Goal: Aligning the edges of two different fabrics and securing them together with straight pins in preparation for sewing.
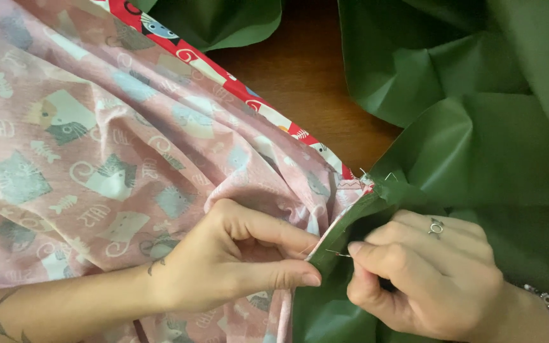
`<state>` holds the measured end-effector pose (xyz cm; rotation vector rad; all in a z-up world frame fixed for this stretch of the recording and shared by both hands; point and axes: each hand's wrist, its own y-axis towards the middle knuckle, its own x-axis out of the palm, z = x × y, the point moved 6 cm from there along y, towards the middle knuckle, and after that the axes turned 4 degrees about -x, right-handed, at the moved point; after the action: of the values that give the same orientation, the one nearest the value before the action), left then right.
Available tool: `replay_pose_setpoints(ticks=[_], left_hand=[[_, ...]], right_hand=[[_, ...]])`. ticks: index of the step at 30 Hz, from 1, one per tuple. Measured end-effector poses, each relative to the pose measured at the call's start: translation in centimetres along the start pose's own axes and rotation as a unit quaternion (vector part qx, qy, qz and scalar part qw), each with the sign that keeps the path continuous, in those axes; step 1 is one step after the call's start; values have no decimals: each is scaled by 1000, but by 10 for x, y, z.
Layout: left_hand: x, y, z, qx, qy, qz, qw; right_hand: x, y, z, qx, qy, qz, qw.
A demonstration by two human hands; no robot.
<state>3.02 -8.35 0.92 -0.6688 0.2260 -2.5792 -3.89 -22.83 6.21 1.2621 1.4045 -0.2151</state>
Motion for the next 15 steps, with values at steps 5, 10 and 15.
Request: replay_pose_setpoints(ticks=[5,10,15], left_hand=[[0,0,-4,-2,-4,6,1000],[3,-1,-8,-11,-42,-10,999],[1,-1,-7,-7,-51,-18,998]], right_hand=[[2,-3,1,-23,43,-27,998],[5,-42,25,208,162,24,964],[-2,-11,8,95,15,30,995]])
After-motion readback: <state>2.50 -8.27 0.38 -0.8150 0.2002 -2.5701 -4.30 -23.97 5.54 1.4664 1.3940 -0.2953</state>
